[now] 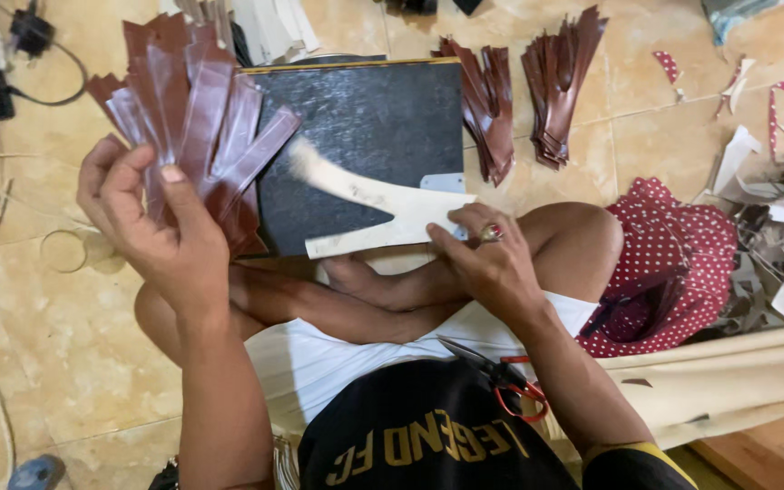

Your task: The person sits on the floor and uses a paper template to cut brown leather pieces with scissors. They repeatedly align the template, cut along the edges, and stack the finished pieces.

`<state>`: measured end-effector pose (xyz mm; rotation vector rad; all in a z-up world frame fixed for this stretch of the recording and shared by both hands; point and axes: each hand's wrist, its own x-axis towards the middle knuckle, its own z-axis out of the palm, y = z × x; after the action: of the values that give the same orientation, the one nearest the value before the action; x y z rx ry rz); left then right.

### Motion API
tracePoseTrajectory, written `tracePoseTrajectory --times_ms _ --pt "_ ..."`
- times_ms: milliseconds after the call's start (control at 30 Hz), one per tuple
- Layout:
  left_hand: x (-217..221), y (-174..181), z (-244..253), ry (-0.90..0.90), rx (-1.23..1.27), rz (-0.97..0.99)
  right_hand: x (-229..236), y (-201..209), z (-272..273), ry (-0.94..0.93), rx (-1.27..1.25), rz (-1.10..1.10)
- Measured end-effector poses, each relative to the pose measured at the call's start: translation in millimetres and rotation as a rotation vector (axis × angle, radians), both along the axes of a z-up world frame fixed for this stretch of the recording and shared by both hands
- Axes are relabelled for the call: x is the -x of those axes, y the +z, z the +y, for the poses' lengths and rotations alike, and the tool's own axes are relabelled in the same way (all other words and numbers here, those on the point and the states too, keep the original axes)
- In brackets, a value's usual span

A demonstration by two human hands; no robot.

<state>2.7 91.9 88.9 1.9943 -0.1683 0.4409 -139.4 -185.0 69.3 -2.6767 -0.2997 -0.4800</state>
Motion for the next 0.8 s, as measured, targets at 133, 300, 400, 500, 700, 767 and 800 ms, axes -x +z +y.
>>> tracePoseTrajectory --times_ms 133,300,400,500,700,767,800 --pt "20 -7 -48 -0.427 -0.182 -0.053 16 -13 -5 -0.155 -0.234 0.066" --pt "37 -43 -131 -0.820 -0.338 -0.129 0 -30 -29 -0.288 -0.400 0.207" --pt "39 -55 -135 -0.826 -0.425 -0.095 -7 -34 -34 -0.234 -0.369 0.179" --pt "41 -64 -129 -0.822 -0.396 -0.030 -9 -35 -43 -0.110 -0.379 0.199" --pt "41 -72 -125 -0.809 -0.340 -0.090 -17 -38 -54 -0.067 -0.294 0.185" --pt "43 -73 -126 -0.810 -0.355 -0.137 -14 -42 -51 -0.069 -0.139 0.072" --pt "44 -73 -125 -0.805 -0.369 -0.173 -12 -43 -50 -0.067 -0.063 0.015"
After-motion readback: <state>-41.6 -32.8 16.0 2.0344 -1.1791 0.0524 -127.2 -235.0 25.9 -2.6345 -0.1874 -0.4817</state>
